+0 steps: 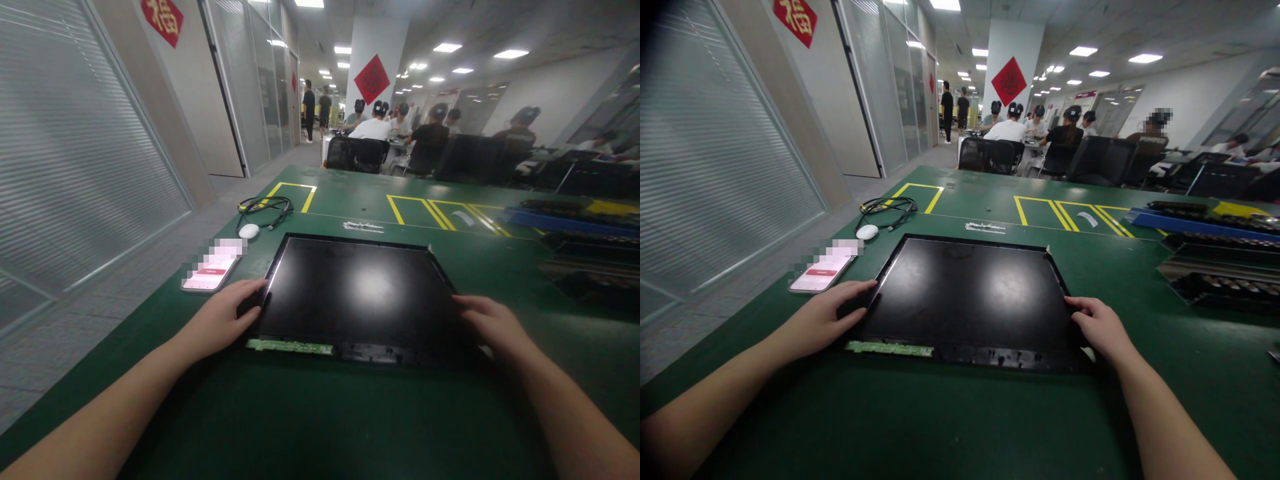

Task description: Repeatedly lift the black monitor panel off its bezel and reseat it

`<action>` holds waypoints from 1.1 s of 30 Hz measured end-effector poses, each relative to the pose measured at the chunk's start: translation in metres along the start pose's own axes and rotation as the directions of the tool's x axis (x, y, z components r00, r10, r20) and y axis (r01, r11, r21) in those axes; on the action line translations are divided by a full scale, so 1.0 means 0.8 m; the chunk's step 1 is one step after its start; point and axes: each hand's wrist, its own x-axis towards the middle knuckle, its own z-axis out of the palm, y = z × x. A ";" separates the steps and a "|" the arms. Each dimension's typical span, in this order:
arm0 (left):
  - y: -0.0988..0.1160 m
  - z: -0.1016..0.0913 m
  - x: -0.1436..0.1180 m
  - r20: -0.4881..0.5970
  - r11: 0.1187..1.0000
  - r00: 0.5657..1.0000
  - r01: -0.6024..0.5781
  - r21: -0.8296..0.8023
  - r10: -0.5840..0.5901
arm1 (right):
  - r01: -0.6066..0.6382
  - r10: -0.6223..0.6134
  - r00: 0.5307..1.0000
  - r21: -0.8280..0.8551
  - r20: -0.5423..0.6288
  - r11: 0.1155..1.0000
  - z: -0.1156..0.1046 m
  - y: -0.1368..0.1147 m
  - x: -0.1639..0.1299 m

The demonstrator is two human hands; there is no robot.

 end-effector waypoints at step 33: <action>-0.009 -0.003 0.004 0.034 0.957 0.985 0.171 -0.236 -0.167 | -0.139 0.118 0.987 0.204 0.114 0.969 -0.001 -0.011 -0.008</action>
